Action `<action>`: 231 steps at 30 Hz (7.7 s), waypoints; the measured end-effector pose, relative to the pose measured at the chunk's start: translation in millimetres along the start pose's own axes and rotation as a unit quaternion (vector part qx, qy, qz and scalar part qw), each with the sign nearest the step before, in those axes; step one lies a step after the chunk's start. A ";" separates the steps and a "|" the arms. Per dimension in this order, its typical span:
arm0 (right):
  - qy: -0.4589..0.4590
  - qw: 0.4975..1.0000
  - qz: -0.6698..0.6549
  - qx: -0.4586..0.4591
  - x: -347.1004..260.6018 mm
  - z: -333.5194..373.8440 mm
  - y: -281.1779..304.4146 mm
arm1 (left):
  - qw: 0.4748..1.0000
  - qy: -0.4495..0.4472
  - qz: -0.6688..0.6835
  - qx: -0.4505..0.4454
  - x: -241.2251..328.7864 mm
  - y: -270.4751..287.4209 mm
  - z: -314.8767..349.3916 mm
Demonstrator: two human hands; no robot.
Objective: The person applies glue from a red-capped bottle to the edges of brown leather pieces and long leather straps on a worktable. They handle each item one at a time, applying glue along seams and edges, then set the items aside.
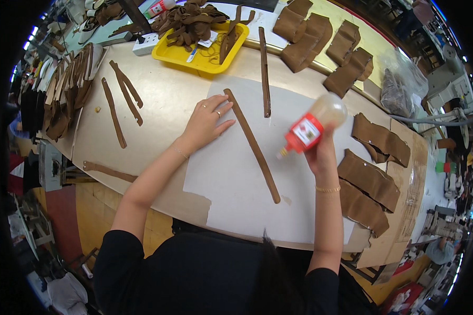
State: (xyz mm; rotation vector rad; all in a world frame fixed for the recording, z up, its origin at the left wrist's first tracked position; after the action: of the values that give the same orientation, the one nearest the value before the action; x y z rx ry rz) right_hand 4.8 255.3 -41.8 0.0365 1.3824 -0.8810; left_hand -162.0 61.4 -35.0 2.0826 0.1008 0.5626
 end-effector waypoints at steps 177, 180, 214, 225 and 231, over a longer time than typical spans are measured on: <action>0.221 0.855 0.467 -0.048 1.5 44.2 -50.6 | 0.986 -0.115 0.082 -0.088 120.0 -12.5 58.2; 0.210 0.857 0.469 -0.042 2.1 52.6 -44.7 | 0.986 -0.117 0.081 -0.087 120.9 -12.0 57.8; 0.230 0.926 0.247 0.171 13.7 136.0 50.0 | 0.960 -0.214 0.119 -0.133 185.1 -24.7 91.1; 0.278 0.909 0.220 0.219 32.3 172.3 57.9 | 0.960 -0.209 0.125 -0.136 184.3 -25.7 91.6; 0.254 0.919 0.058 0.297 43.4 172.0 82.8 | 0.959 -0.203 0.144 -0.137 183.1 -23.9 90.4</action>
State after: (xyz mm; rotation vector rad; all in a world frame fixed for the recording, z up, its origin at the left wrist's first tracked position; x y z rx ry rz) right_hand 190.3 203.0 -75.9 0.8579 1.5123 -1.2152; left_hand 43.5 56.3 -30.8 1.9062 -0.4998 0.2875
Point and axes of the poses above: each hand's wrist, its own z-axis away from the middle knuckle, its own y-axis out of the back of the hand, x = y × z, the point moved 10 cm from there along -z, towards the middle knuckle, and after that the axes turned 2 degrees about x, right-handed, at the moved point
